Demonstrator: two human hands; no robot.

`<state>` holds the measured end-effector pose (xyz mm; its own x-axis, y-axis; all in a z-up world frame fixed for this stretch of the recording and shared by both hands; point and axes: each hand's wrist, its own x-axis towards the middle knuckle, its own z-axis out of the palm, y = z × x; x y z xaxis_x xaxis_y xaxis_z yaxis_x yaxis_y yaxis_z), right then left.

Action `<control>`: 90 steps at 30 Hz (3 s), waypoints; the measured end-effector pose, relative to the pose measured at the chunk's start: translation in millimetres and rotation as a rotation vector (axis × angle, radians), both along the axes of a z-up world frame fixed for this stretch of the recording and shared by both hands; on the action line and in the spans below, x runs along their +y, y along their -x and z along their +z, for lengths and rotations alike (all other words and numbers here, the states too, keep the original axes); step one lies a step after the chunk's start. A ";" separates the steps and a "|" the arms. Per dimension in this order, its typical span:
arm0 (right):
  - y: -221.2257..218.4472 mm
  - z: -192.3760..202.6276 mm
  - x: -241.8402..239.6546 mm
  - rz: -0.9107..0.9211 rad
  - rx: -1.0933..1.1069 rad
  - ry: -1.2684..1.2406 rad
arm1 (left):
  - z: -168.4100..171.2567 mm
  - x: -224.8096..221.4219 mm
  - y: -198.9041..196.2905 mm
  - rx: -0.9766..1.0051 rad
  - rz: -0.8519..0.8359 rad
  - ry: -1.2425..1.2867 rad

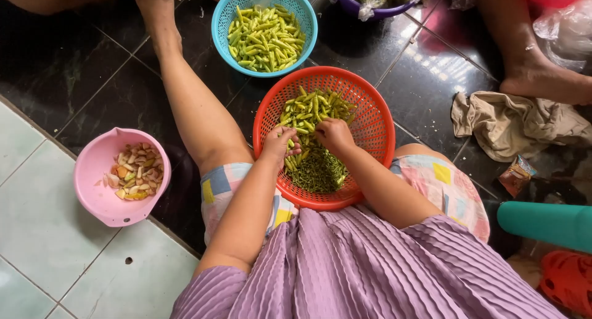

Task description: A person sitting on the floor manually removes the stems from green chilies and places them into a basket.

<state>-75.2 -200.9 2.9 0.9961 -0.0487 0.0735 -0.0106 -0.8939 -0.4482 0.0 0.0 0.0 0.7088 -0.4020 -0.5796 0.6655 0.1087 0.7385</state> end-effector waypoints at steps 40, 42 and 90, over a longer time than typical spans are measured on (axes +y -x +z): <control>5.1 40.7 8.0 -0.018 -0.151 -0.357 | -2.4 3.5 6.4 -0.045 -0.090 0.158; 7.8 48.6 -1.4 -0.031 -0.115 -0.433 | -0.5 3.9 6.1 -0.005 -0.042 0.173; 19.0 83.9 17.3 0.192 0.471 -0.198 | 196.5 -34.3 -186.5 -0.035 0.256 0.307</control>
<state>-94.1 -183.5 86.8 0.9115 0.1695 -0.3748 -0.0960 -0.7983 -0.5945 186.5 -34.3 196.5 0.8254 -0.3610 -0.4340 0.5637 0.4866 0.6674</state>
